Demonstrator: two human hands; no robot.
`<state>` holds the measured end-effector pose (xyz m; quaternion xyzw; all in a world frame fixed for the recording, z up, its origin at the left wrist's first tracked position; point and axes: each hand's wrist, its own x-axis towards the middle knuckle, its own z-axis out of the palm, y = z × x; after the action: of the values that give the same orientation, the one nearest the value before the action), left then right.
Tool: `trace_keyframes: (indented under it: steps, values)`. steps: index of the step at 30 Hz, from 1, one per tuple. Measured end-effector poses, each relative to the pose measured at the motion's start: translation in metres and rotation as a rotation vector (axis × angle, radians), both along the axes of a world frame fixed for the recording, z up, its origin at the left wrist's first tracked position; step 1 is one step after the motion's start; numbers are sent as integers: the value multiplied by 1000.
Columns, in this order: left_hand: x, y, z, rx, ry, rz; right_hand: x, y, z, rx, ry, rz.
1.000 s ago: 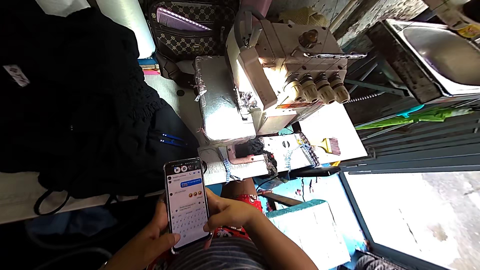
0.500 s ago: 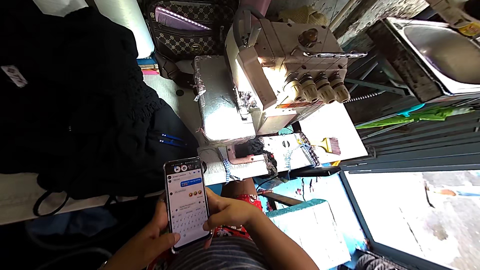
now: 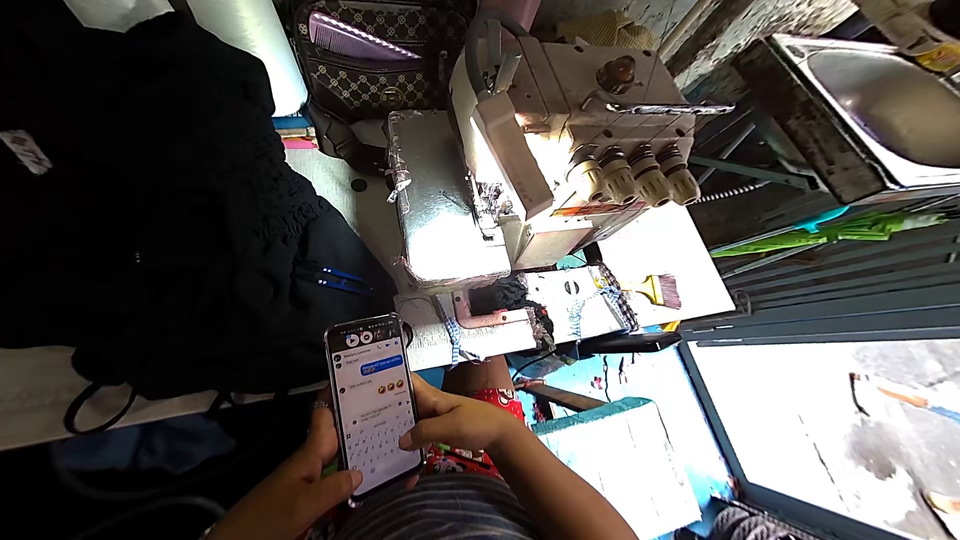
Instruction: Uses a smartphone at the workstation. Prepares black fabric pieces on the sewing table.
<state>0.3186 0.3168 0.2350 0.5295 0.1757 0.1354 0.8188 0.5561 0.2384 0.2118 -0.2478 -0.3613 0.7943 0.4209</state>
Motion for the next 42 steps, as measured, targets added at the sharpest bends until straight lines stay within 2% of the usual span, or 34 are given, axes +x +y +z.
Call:
trace_keyframes:
  steps: [42]
  values:
    - [-3,4,-6,-55,-65,-44,0,-2,-4,11,78,54]
